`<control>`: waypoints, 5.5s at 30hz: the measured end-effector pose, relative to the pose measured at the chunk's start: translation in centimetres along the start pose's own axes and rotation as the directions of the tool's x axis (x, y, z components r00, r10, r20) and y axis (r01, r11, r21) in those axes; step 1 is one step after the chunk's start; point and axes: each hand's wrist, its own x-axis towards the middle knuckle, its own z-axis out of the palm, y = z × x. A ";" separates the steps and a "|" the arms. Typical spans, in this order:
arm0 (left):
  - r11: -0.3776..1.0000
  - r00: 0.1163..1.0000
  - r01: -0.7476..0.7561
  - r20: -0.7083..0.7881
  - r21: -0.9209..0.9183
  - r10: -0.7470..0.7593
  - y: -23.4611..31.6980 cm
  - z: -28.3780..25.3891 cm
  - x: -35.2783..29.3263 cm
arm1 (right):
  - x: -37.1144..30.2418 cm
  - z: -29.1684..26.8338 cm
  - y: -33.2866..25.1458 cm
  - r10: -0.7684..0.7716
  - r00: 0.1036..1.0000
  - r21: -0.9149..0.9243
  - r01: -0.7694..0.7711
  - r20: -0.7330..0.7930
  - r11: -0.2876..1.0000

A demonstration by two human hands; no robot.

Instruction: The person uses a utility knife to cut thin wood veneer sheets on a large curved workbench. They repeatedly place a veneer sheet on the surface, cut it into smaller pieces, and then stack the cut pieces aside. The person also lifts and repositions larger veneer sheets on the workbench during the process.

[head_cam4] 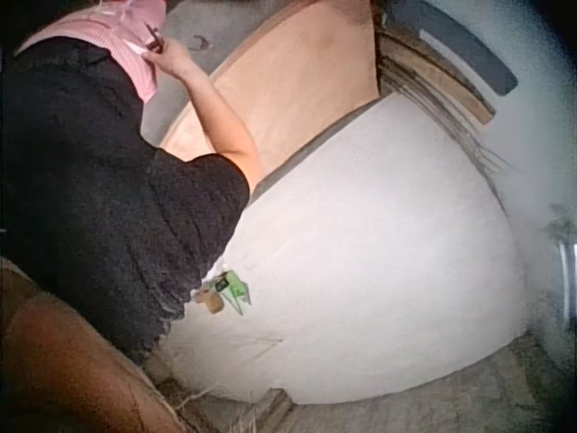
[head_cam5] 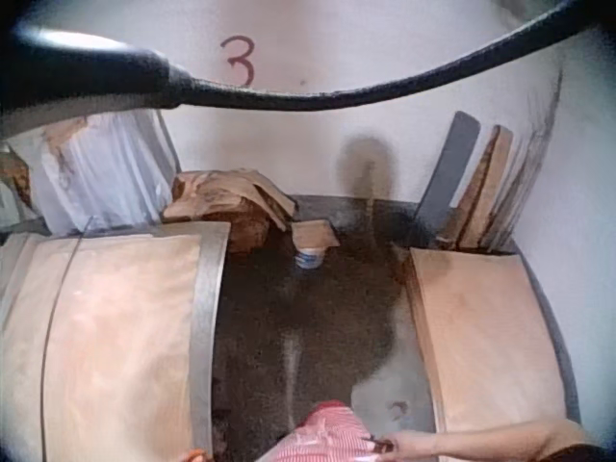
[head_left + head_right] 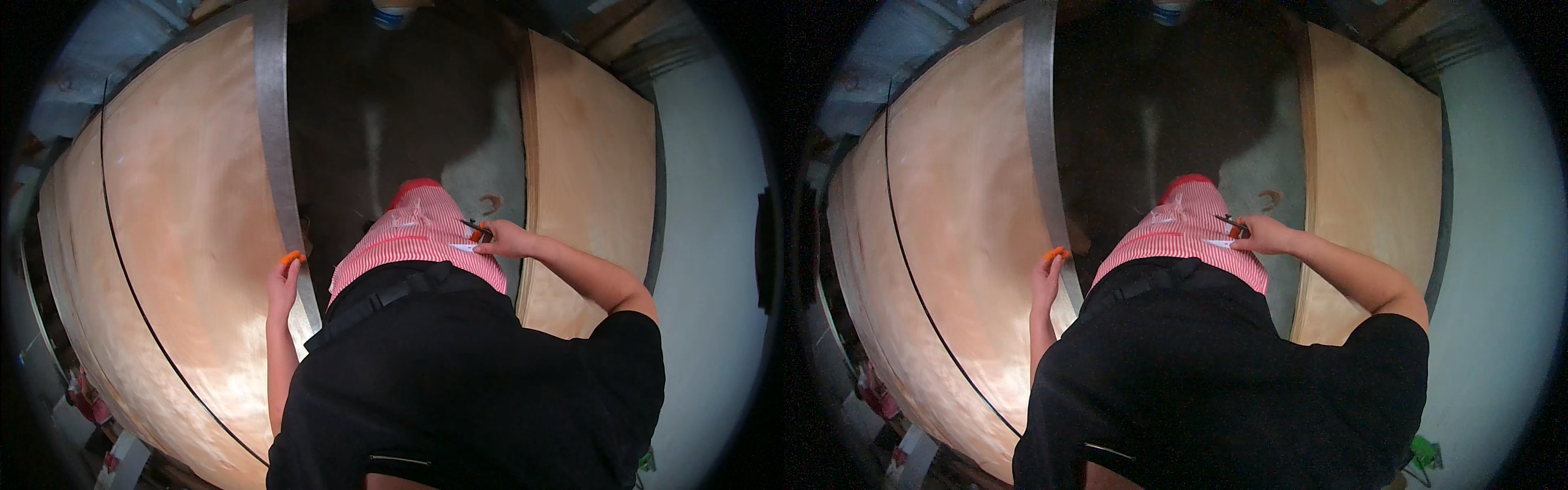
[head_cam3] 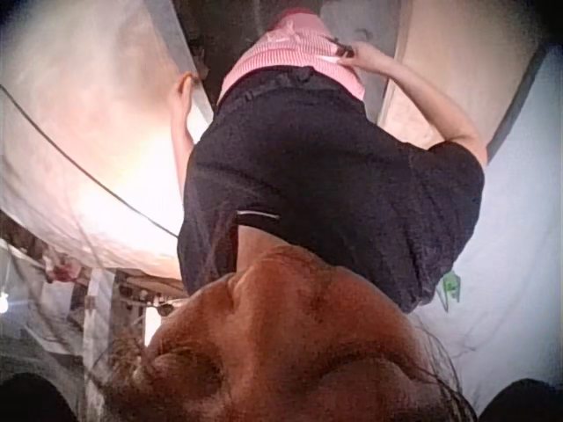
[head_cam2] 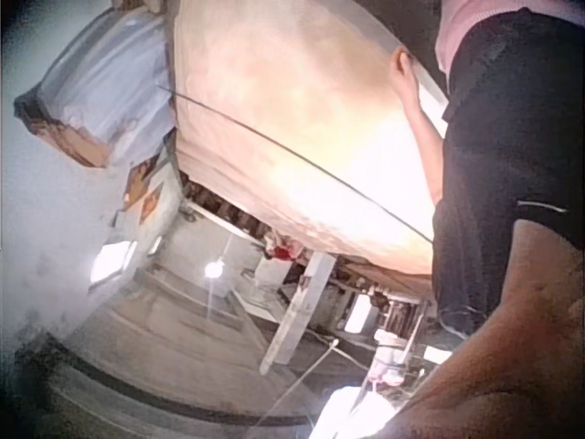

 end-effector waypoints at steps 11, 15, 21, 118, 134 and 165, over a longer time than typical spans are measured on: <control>0.580 0.947 0.144 -0.282 0.802 0.155 -1.7 7.9 -13.0 | 1.2 -1.8 -4.3 -0.066 0.949 -0.583 0.244 0.309 0.775; 0.538 0.960 0.241 -0.281 0.808 -0.008 -2.0 11.5 -18.1 | 1.5 -3.6 -5.8 -0.133 0.878 -0.619 0.424 0.459 0.661; 0.400 0.900 0.409 -0.290 0.820 -0.326 -4.6 13.5 -23.7 | 4.1 -6.0 -10.0 -0.068 0.798 -0.673 0.547 0.598 0.498; 0.693 -0.438 0.498 -0.841 -0.522 -0.319 3.6 24.5 -5.9 | 15.1 25.5 -34.0 0.071 0.021 0.010 0.911 0.997 -0.412; 0.753 -0.388 0.392 -0.837 -0.528 -0.385 4.8 27.1 -4.5 | 15.7 21.6 -26.4 0.178 0.103 -0.089 0.992 0.979 -0.086; 0.796 -0.178 0.492 -0.935 -0.354 -0.306 6.0 25.0 -4.7 | 19.7 12.2 -27.1 -0.292 0.264 -0.309 0.943 0.919 -0.121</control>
